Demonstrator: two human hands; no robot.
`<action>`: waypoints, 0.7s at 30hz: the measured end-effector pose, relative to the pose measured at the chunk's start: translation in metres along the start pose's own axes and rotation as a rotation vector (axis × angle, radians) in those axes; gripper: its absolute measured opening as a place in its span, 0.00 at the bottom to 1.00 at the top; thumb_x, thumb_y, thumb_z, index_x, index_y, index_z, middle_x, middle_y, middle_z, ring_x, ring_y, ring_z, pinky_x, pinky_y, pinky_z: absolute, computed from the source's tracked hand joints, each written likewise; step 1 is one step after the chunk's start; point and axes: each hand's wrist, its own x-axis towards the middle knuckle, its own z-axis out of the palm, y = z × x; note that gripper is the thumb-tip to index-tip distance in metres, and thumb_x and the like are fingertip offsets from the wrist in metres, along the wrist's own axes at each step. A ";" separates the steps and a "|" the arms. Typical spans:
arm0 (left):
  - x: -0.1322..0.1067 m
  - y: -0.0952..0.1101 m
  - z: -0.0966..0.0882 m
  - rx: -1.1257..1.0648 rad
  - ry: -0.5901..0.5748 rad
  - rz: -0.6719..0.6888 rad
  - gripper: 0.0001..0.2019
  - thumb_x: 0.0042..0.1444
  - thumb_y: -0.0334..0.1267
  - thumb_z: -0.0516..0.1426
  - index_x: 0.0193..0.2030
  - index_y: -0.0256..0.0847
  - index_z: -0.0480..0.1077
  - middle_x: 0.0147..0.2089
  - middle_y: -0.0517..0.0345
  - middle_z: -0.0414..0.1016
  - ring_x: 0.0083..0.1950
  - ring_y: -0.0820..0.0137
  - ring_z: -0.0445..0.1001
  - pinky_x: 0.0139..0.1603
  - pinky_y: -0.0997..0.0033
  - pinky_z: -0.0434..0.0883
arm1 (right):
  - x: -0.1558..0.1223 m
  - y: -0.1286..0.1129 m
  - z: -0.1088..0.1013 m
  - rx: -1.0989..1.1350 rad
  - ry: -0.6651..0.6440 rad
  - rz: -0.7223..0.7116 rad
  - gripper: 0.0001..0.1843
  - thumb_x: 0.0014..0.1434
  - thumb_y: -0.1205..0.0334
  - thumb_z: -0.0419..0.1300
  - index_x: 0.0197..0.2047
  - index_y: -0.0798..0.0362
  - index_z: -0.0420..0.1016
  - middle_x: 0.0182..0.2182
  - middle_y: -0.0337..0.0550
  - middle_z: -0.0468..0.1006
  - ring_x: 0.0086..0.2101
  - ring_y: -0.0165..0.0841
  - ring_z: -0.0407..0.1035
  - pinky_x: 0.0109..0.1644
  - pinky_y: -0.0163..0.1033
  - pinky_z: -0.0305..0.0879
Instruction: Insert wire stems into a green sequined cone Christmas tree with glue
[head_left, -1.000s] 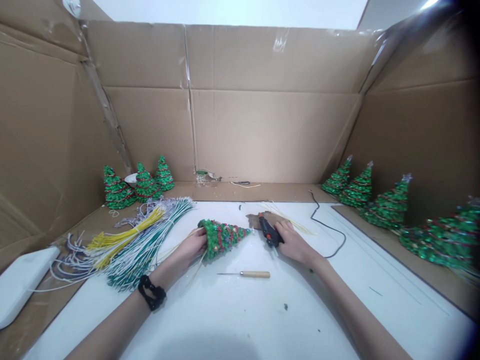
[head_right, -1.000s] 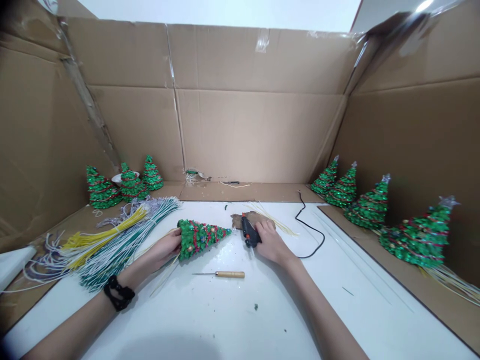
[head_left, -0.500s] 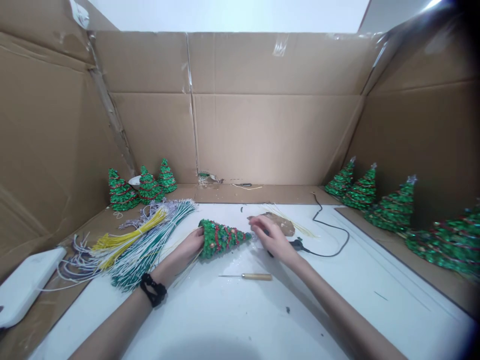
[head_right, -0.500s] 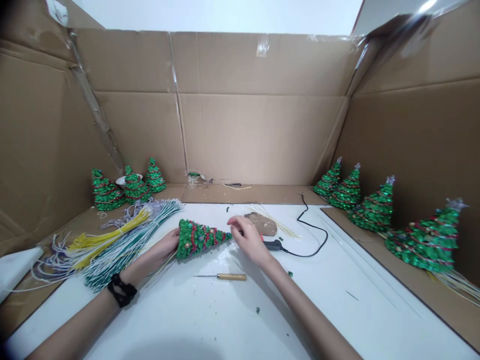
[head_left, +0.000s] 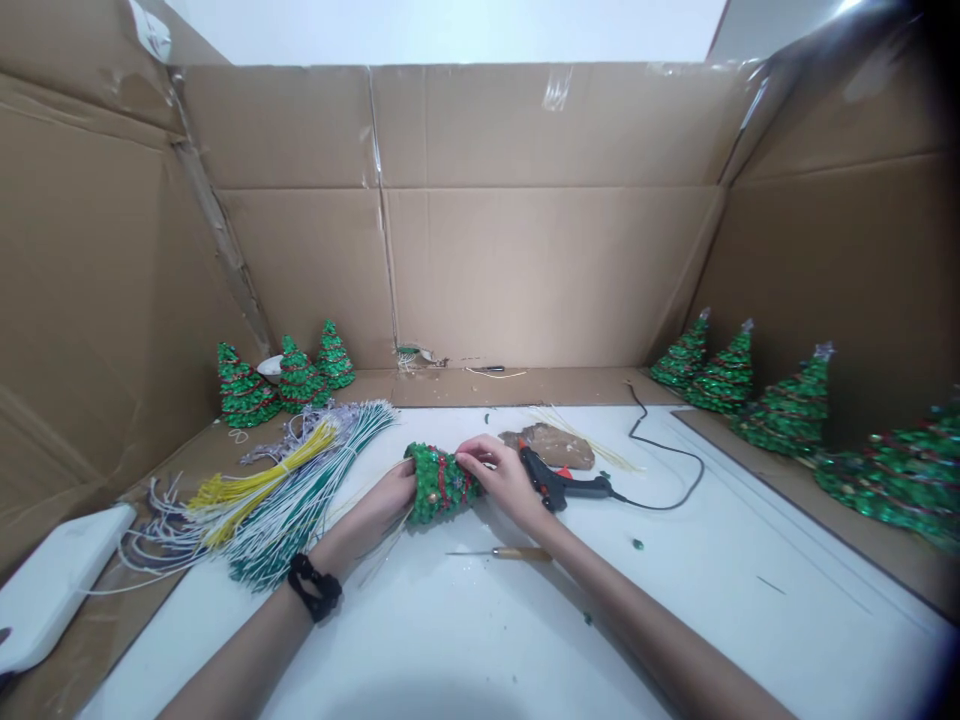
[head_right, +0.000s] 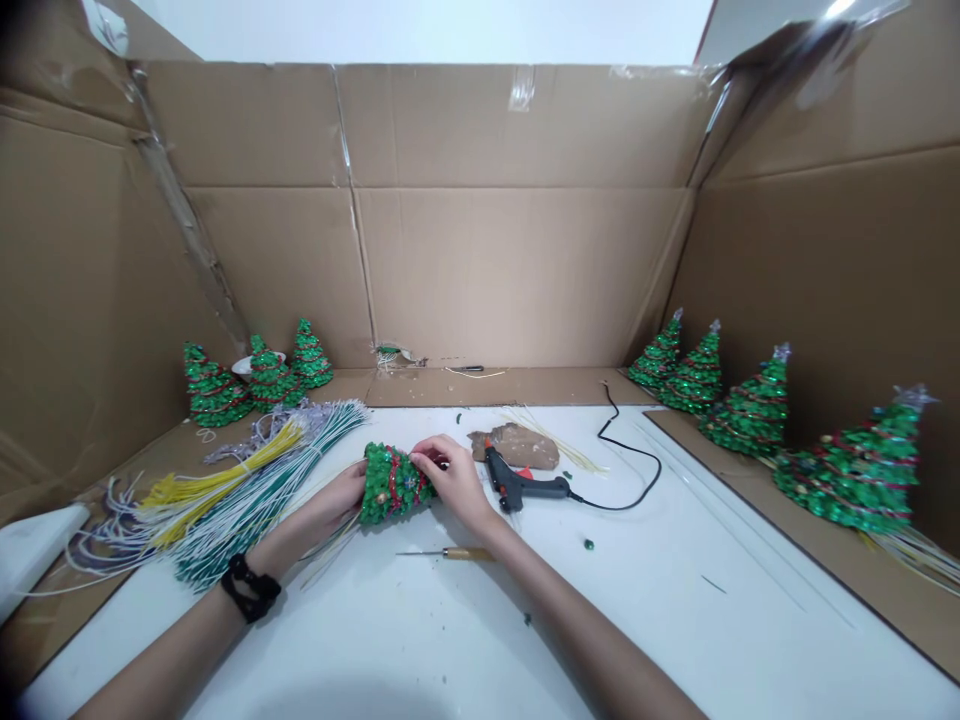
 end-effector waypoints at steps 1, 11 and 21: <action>-0.001 0.000 0.000 0.013 -0.014 0.020 0.13 0.41 0.32 0.64 0.37 0.35 0.75 0.27 0.57 0.78 0.28 0.69 0.73 0.30 0.74 0.67 | -0.002 -0.001 0.001 -0.007 0.006 -0.006 0.09 0.57 0.57 0.57 0.30 0.53 0.73 0.31 0.42 0.74 0.34 0.34 0.69 0.39 0.38 0.65; 0.010 -0.017 -0.010 0.039 -0.036 0.097 0.14 0.40 0.32 0.62 0.37 0.35 0.75 0.33 0.53 0.79 0.34 0.64 0.75 0.37 0.69 0.70 | -0.008 -0.003 0.010 -0.038 0.098 -0.012 0.08 0.57 0.58 0.57 0.29 0.52 0.74 0.30 0.42 0.74 0.33 0.35 0.68 0.37 0.38 0.64; 0.003 -0.008 -0.008 0.054 -0.039 0.064 0.12 0.42 0.36 0.62 0.36 0.36 0.76 0.30 0.55 0.79 0.36 0.63 0.74 0.33 0.72 0.69 | -0.008 -0.001 0.016 -0.026 0.123 0.001 0.08 0.57 0.60 0.57 0.29 0.51 0.75 0.29 0.42 0.73 0.32 0.35 0.67 0.37 0.38 0.63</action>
